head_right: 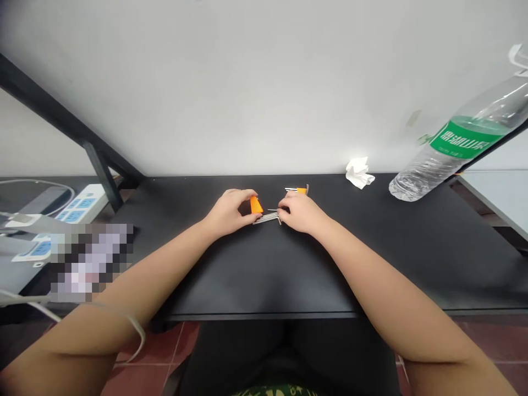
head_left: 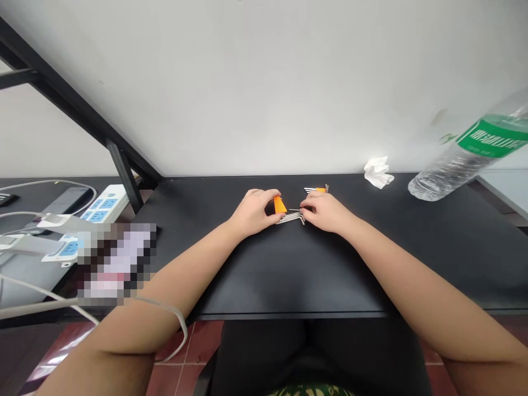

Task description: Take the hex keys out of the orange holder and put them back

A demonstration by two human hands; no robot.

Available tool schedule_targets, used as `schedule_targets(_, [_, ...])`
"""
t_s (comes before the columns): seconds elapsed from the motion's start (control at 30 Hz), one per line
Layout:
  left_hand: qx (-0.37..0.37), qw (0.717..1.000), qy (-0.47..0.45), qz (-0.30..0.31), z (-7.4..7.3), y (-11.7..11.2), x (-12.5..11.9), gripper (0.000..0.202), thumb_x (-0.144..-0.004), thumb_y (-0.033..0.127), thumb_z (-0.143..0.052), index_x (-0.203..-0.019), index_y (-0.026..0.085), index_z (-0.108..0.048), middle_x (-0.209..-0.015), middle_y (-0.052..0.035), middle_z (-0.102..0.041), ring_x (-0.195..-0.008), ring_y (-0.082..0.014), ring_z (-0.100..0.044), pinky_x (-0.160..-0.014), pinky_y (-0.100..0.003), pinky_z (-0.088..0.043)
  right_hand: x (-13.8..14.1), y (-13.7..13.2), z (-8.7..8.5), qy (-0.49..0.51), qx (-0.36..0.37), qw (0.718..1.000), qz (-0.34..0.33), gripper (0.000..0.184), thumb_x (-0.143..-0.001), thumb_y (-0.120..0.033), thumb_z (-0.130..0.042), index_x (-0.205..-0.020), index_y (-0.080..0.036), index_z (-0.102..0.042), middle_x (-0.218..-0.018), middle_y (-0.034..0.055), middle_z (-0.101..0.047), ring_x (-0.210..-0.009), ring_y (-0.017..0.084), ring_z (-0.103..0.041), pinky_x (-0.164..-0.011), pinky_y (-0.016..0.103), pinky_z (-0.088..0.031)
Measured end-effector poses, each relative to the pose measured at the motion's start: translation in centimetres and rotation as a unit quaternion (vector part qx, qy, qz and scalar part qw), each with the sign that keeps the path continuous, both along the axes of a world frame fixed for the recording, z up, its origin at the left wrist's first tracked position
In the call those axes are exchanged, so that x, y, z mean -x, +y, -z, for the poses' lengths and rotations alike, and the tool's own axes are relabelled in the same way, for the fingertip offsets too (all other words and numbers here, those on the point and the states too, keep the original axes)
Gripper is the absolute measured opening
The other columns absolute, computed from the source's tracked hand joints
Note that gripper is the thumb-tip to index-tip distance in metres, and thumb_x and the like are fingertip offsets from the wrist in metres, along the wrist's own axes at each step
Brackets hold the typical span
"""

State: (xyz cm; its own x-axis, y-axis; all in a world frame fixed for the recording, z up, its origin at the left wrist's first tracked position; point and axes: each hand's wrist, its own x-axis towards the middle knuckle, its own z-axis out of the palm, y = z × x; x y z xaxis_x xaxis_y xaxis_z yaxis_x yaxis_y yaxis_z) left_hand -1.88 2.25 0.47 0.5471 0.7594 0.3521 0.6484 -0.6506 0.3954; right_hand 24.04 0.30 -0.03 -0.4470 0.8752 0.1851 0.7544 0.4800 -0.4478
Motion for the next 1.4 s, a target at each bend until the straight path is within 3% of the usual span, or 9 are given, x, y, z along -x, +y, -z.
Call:
schedule_targets(0.1, [-0.004,1.000,-0.008,-0.001,0.0,0.0,0.0,0.048,-0.083,0.044,-0.078,-0.123,0.023,-0.061,-0.112,-0.0034,-0.076,-0.102,-0.0239,-0.072,-0.110,-0.045,-0.043,0.7,-0.9,-0.4,-0.015,0.018,0.999,-0.024,0.014,-0.093,-0.030,-0.066,-0.097,-0.019,-0.074,-0.102,0.0077,-0.066,-0.085,0.020,-0.064,-0.077,0.034,-0.050])
schedule_targets(0.23, [0.004,1.000,-0.010,-0.002,0.0,0.0,0.0,0.047,-0.084,0.045,-0.076,-0.123,0.023,-0.062,-0.114,-0.0041,-0.076,-0.104,-0.0244,-0.072,-0.110,-0.045,-0.044,1.8,-1.9,-0.4,-0.035,0.013,0.999,-0.024,0.010,-0.090,-0.017,-0.062,-0.096,-0.019,-0.070,-0.105,0.0079,-0.064,-0.082,0.019,-0.062,-0.072,0.032,-0.048])
schedule_targets(0.37, [-0.002,1.000,-0.012,0.001,0.0,-0.1,0.0,0.048,-0.084,0.045,-0.076,-0.124,0.023,-0.061,-0.117,-0.0049,-0.075,-0.107,-0.0255,-0.071,-0.111,-0.046,-0.044,2.0,-2.2,-0.3,-0.032,0.011,0.999,-0.011,0.012,-0.089,-0.017,-0.062,-0.099,-0.020,-0.068,-0.105,0.0073,-0.063,-0.083,0.019,-0.062,-0.072,0.032,-0.047])
schedule_targets(0.6, [0.002,0.999,-0.022,0.046,-0.5,-1.3,-0.8,0.048,-0.085,0.043,-0.076,-0.125,0.024,-0.060,-0.118,-0.0039,-0.075,-0.107,-0.0234,-0.071,-0.113,-0.044,-0.043,2.2,-2.2,-1.3,0.141,-0.080,0.987,-0.007,0.010,-0.096,-0.017,-0.054,-0.096,-0.021,-0.063,-0.096,0.0049,-0.067,-0.081,0.018,-0.061,-0.074,0.032,-0.047])
schedule_targets(0.87, [0.026,0.997,-0.019,0.071,-0.9,-1.9,-1.5,0.039,-0.087,0.041,-0.071,-0.120,0.025,-0.060,-0.108,-0.0019,-0.075,-0.100,-0.0214,-0.071,-0.117,-0.046,-0.039,3.1,-2.6,-1.4,0.193,-0.054,0.980,0.000,0.009,-0.092,-0.017,-0.056,-0.092,-0.023,-0.062,-0.086,0.0019,-0.069,-0.073,0.017,-0.063,-0.069,0.030,-0.049])
schedule_targets(1.1, [0.015,0.997,0.002,0.070,-0.7,-1.8,-1.6,0.040,-0.087,0.041,-0.071,-0.122,0.024,-0.060,-0.103,-0.0018,-0.074,-0.097,-0.0210,-0.071,-0.120,-0.046,-0.036,3.5,-2.7,-1.2,0.193,-0.026,0.981,0.020,0.012,-0.087,-0.014,-0.056,-0.094,-0.023,-0.062,-0.089,0.0024,-0.071,-0.075,0.018,-0.065,-0.071,0.031,-0.050])
schedule_targets(1.4, [-0.018,0.998,0.046,0.047,-0.1,-0.4,-0.5,0.045,-0.085,0.041,-0.073,-0.124,0.022,-0.061,-0.106,-0.0047,-0.075,-0.095,-0.0213,-0.071,-0.122,-0.048,-0.035,1.3,-1.5,-1.3,0.104,0.003,0.989,0.101,0.015,-0.075,-0.009,-0.057,-0.081,-0.022,-0.060,-0.067,-0.0026,-0.063,-0.063,0.017,-0.058,-0.063,0.029,-0.043])
